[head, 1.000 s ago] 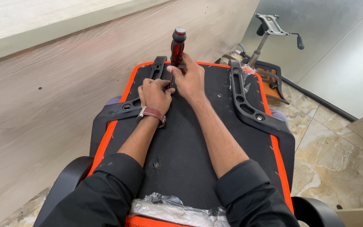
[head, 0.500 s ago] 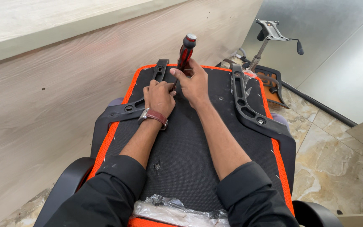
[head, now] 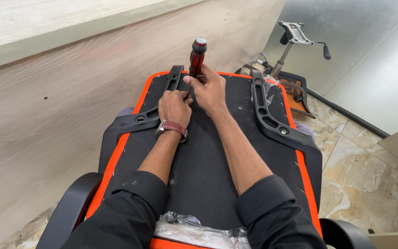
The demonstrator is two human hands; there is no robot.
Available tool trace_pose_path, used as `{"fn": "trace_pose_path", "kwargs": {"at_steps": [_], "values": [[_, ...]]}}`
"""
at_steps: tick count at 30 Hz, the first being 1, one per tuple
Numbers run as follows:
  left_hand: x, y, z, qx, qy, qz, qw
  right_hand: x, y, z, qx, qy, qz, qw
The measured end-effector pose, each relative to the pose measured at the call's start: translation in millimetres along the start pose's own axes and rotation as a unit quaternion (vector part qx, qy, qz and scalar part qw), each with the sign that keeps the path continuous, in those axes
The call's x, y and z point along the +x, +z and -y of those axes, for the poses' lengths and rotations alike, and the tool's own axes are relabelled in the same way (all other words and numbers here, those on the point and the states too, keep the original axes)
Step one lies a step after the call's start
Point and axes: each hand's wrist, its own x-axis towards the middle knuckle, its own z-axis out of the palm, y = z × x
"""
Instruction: The person uses a screwdriver to tighten screws into a black and orange upholstered chair backrest. They work on one screw at a time, holding the backrest steady with one hand while turning the screwdriver with the other.
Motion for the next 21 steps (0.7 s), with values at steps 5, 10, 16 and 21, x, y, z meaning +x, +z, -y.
{"fn": "trace_pose_path", "kwargs": {"at_steps": [5,10,16,21], "values": [[0,1,3,0.011,0.021,-0.006,1.0,2,2,-4,0.015,0.014,0.007,1.0],[1,0,4,0.016,0.013,0.014,1.0,2,0,-4,0.071,0.01,0.051,0.996],[-2,2,9,0.013,0.044,-0.014,0.999,-2,-1,3,0.035,0.02,0.054,0.998],[-3,3,9,0.021,0.048,-0.001,0.999,-4,-9,8,-0.033,-0.031,0.019,0.999]]}}
